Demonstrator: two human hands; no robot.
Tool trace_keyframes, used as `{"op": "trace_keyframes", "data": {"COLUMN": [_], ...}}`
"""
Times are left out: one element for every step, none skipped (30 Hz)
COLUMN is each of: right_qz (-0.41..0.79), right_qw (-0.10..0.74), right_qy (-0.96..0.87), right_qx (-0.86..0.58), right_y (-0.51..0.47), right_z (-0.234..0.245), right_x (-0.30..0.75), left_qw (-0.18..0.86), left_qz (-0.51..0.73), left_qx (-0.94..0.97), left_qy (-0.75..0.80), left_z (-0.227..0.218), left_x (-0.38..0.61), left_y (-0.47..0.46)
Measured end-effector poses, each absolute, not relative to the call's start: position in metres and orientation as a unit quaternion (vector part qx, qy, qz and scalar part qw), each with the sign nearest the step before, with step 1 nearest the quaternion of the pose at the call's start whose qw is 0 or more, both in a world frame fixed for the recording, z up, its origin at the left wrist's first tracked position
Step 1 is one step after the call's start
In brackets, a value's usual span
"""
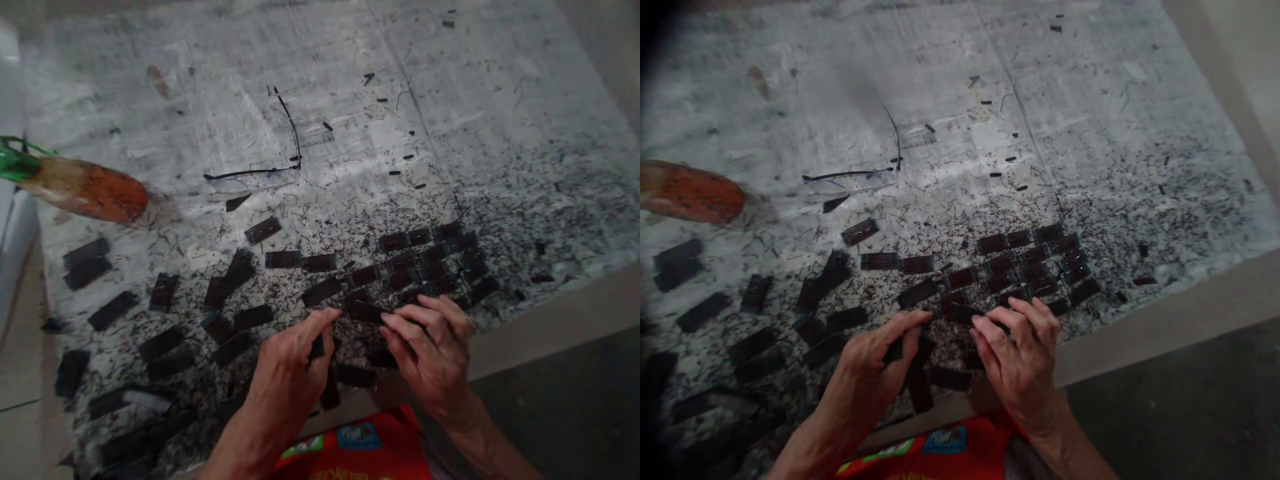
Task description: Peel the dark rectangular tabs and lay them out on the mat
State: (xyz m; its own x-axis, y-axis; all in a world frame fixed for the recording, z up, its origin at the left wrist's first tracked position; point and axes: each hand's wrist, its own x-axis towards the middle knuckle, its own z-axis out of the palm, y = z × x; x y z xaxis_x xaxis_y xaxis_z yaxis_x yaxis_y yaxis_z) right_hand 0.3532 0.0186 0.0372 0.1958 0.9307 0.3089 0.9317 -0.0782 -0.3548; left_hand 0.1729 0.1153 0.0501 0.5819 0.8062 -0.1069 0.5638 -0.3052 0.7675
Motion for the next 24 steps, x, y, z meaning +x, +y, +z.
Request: {"op": "trace_keyframes", "data": {"right_qz": [0.000,0.000,0.001,0.002,0.003,0.004,0.005,0.007,0.009,0.013,0.016,0.020,0.024,0.028,0.032,0.036,0.040,0.045,0.050,0.055,0.060,0.065,0.069,0.071], "right_qw": [0.232,0.221,0.211,0.202,0.193,0.187,0.182,0.178,0.175,0.173,0.171,0.170,0.169,0.168,0.167,0.166,0.165,0.164,0.163,0.163,0.162,0.163,0.163,0.164], "right_qy": [-0.637,-0.639,-0.639,-0.639,-0.639,-0.638,-0.638,-0.638,-0.638,-0.639,-0.639,-0.640,-0.641,-0.642,-0.643,-0.644,-0.646,-0.648,-0.650,-0.652,-0.653,-0.655,-0.655,-0.655], "right_qx": [-0.735,-0.737,-0.740,-0.742,-0.745,-0.747,-0.748,-0.749,-0.750,-0.750,-0.749,-0.749,-0.748,-0.747,-0.747,-0.746,-0.744,-0.743,-0.741,-0.739,-0.737,-0.735,-0.734,-0.734], "right_y": [0.0196,0.0205,0.0212,0.0217,0.0219,0.0220,0.0221,0.0221,0.0223,0.0226,0.0232,0.0238,0.0246,0.0254,0.0261,0.0266,0.0269,0.0270,0.0269,0.0265,0.0259,0.0252,0.0244,0.0235], "right_z": [0.0360,0.0348,0.0338,0.0330,0.0325,0.0321,0.0320,0.0321,0.0324,0.0329,0.0336,0.0344,0.0352,0.0361,0.0370,0.0378,0.0385,0.0392,0.0398,0.0403,0.0408,0.0412,0.0416,0.0420], "right_x": [0.3505,0.3482,0.3464,0.3453,0.3446,0.3443,0.3443,0.3445,0.3447,0.3450,0.3454,0.3458,0.3463,0.3469,0.3475,0.3482,0.3489,0.3496,0.3502,0.3508,0.3513,0.3518,0.3522,0.3525], "left_qw": [0.398,0.396,0.394,0.392,0.391,0.391,0.390,0.390,0.389,0.389,0.390,0.389,0.388,0.388,0.387,0.387,0.386,0.384,0.383,0.381,0.379,0.377,0.375,0.372], "left_qz": [0.146,0.139,0.133,0.127,0.121,0.117,0.113,0.109,0.104,0.098,0.091,0.085,0.080,0.074,0.071,0.068,0.067,0.067,0.067,0.069,0.072,0.076,0.083,0.092], "left_qx": [0.800,0.806,0.809,0.812,0.814,0.815,0.816,0.816,0.816,0.817,0.817,0.817,0.817,0.817,0.817,0.818,0.818,0.819,0.819,0.820,0.820,0.821,0.821,0.822], "left_qy": [0.423,0.418,0.415,0.413,0.412,0.412,0.412,0.413,0.414,0.415,0.416,0.417,0.418,0.420,0.421,0.421,0.421,0.421,0.422,0.423,0.422,0.423,0.422,0.422], "left_z": [0.0482,0.0463,0.0445,0.0428,0.0415,0.0403,0.0395,0.0390,0.0388,0.0388,0.0391,0.0394,0.0399,0.0403,0.0407,0.0410,0.0413,0.0414,0.0415,0.0415,0.0415,0.0415,0.0414,0.0413], "left_x": [0.1733,0.1736,0.1738,0.1740,0.1741,0.1743,0.1745,0.1748,0.1752,0.1757,0.1764,0.1771,0.1777,0.1783,0.1788,0.1793,0.1796,0.1800,0.1803,0.1807,0.1811,0.1815,0.1818,0.1819], "left_y": [0.1128,0.1106,0.1089,0.1076,0.1068,0.1065,0.1065,0.1069,0.1074,0.1081,0.1088,0.1095,0.1102,0.1108,0.1113,0.1116,0.1119,0.1120,0.1120,0.1120,0.1120,0.1120,0.1121,0.1123]}}
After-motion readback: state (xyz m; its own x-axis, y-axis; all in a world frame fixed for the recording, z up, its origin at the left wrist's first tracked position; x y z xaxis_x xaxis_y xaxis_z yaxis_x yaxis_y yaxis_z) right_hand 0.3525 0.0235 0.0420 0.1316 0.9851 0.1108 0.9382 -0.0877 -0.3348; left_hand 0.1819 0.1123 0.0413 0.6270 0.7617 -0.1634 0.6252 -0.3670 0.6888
